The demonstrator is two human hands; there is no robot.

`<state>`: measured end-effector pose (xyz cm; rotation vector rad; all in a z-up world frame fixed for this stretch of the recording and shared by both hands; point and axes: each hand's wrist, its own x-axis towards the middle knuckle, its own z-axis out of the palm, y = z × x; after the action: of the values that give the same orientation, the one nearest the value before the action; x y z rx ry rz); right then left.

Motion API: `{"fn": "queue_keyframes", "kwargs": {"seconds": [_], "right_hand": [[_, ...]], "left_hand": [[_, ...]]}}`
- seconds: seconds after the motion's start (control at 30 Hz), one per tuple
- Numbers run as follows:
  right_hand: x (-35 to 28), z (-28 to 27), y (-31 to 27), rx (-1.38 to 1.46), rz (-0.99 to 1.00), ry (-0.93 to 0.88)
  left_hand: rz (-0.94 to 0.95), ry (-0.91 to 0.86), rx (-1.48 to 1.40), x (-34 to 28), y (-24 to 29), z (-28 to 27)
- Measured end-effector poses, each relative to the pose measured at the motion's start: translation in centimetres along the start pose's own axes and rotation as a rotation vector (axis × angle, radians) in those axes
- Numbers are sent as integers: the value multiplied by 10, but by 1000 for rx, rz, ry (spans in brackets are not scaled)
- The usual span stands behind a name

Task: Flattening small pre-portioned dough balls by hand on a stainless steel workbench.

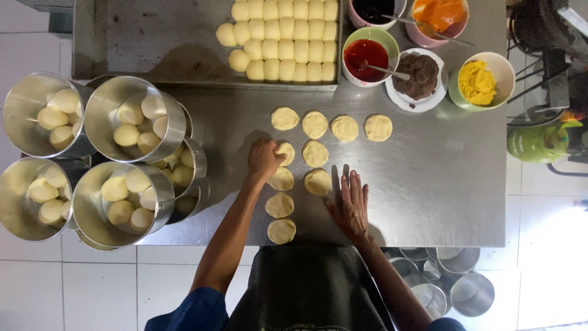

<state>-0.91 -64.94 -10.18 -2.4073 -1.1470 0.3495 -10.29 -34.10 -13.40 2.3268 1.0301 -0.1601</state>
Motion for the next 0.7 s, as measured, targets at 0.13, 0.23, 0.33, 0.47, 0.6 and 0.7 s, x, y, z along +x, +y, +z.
{"fn": "queue_keyframes", "kwargs": {"seconds": [0.13, 0.23, 0.33, 0.47, 0.6, 0.7], "right_hand": [[1, -1, -3, 23, -27, 29], [0, 0, -3, 21, -34, 58], [-1, 3, 0, 1, -35, 81], [-4, 3, -3, 18, 5, 103], [-4, 6, 1, 2, 0, 117], [-5, 7, 1, 65, 19, 103]], "left_hand": [[-28, 76, -372, 22, -22, 36], [-41, 91, -552, 25, -10, 20], [-6, 83, -373, 21, -6, 9], [66, 210, -159, -15, 28, -34], [34, 130, 89, -39, -6, 3], [2, -45, 98, -59, -15, 17]]}}
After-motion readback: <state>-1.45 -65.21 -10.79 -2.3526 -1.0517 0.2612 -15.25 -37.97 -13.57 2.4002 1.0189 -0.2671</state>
